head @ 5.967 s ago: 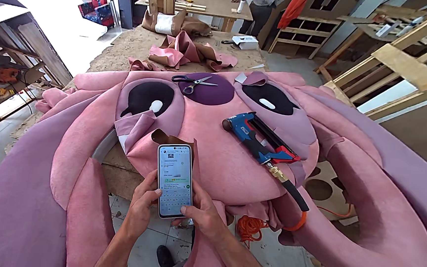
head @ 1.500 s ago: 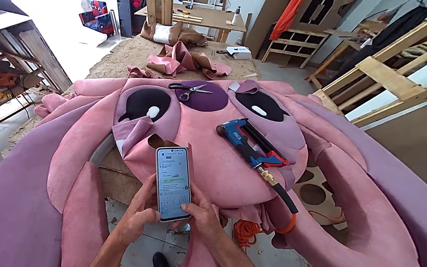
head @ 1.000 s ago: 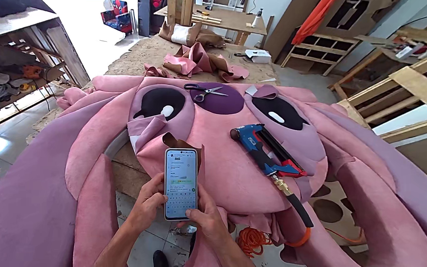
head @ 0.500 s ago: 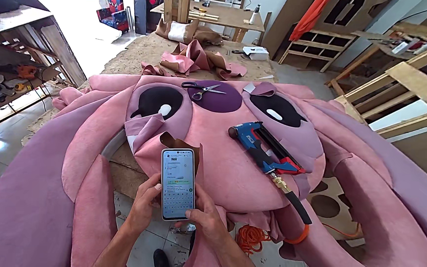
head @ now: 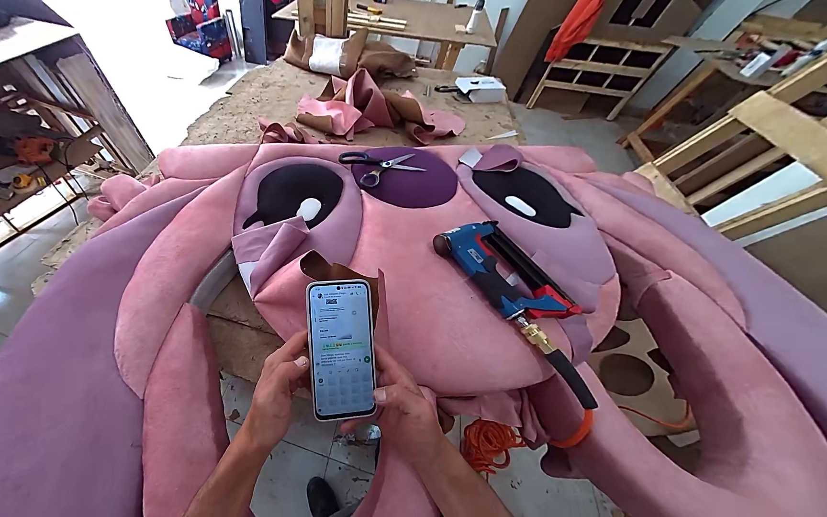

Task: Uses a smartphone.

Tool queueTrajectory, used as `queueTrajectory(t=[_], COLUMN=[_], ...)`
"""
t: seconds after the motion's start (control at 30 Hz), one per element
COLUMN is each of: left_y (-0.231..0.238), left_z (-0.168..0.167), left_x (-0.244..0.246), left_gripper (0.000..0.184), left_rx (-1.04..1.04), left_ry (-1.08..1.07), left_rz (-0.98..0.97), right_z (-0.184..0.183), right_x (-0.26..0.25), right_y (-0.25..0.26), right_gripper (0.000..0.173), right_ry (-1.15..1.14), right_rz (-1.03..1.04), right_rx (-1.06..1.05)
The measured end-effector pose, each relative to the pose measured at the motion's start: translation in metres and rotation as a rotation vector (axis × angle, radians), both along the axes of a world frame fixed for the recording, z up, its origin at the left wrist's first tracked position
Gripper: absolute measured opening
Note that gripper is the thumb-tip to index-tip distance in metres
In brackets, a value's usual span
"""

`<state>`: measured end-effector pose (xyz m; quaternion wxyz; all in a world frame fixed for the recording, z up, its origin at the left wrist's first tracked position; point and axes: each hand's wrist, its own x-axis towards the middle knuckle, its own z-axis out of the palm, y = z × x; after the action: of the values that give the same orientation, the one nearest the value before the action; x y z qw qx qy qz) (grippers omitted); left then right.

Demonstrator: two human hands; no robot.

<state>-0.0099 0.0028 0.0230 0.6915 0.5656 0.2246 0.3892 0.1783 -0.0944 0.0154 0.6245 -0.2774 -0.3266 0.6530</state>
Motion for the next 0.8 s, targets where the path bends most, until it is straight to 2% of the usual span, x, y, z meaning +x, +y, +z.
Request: queueTrajectory(t=[0.33, 0.8], left_y=[0.0004, -0.0067], left_z=[0.0010, 0.0088], left_x=[0.0002, 0.0080], left_gripper=[0.046, 0.053], left_rx=[-0.034, -0.016], left_ry=[0.029, 0.106], left_rz=[-0.003, 0.028], right_z=[-0.0025, -0.0031], right_x=[0.0023, 0.0028], right_y=[0.0013, 0.0026], right_gripper=[0.052, 0.050], right_ry=[0.116, 0.141], right_rz=[0.037, 0.041], right_rx=[0.043, 0.040])
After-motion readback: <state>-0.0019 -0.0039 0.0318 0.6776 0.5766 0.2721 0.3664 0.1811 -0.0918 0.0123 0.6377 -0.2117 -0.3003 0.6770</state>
